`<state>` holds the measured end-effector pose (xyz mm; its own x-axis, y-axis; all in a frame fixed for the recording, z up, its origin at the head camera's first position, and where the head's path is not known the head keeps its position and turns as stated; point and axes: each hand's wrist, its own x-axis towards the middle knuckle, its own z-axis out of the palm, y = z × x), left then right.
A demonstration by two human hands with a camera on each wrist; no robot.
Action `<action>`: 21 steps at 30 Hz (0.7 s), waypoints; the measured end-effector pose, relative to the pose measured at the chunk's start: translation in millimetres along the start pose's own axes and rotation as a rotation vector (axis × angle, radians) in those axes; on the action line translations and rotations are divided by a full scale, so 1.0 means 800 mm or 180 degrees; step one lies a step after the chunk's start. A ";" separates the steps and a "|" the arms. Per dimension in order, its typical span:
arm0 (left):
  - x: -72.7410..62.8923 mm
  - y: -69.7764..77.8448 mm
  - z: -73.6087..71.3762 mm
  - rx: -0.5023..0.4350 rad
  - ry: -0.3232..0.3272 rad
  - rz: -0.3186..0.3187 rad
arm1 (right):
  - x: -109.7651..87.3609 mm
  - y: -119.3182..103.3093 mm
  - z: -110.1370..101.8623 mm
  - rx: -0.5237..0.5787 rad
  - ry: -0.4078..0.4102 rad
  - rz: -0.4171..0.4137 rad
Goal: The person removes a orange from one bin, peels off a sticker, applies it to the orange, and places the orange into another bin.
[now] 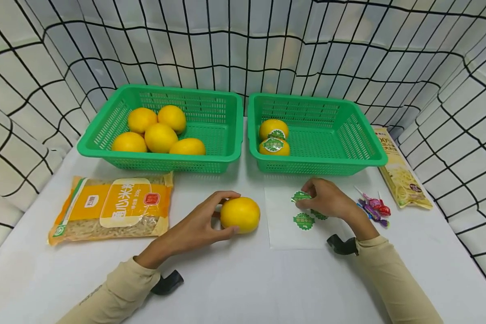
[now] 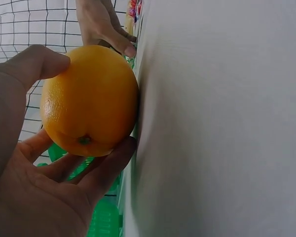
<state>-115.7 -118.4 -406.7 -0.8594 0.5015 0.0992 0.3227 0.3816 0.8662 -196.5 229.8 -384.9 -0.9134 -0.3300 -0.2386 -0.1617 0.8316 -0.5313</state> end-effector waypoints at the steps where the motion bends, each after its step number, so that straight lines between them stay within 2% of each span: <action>1: 0.000 0.000 0.000 -0.0011 0.0004 -0.0008 | -0.001 0.000 -0.001 0.0007 -0.0004 -0.0031; 5: -0.002 -0.001 0.000 -0.0095 0.0039 -0.0013 | -0.006 0.004 -0.008 0.0119 0.0025 -0.0175; 9: -0.004 -0.006 0.002 -0.0278 0.0103 -0.0033 | -0.014 -0.003 -0.011 0.0275 0.0198 -0.0281; 13: -0.005 -0.009 0.005 -0.0470 0.0171 -0.0049 | -0.024 -0.036 -0.009 0.0503 0.0344 -0.0576; 17: -0.004 -0.010 0.006 -0.0556 0.0236 -0.0006 | -0.030 -0.082 0.005 0.0907 0.0139 -0.1063; 19: -0.003 -0.010 0.006 -0.0567 0.0258 0.0031 | -0.030 -0.102 0.015 0.1046 0.0001 -0.1200; 21: -0.003 -0.009 0.007 -0.0571 0.0273 0.0075 | -0.027 -0.116 0.028 0.1070 -0.0028 -0.1313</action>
<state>-114.1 -117.8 -415.8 -0.8856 0.4379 0.1550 0.2737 0.2222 0.9358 -153.3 150.2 -348.4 -0.7958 -0.6042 0.0393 -0.3768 0.4434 -0.8133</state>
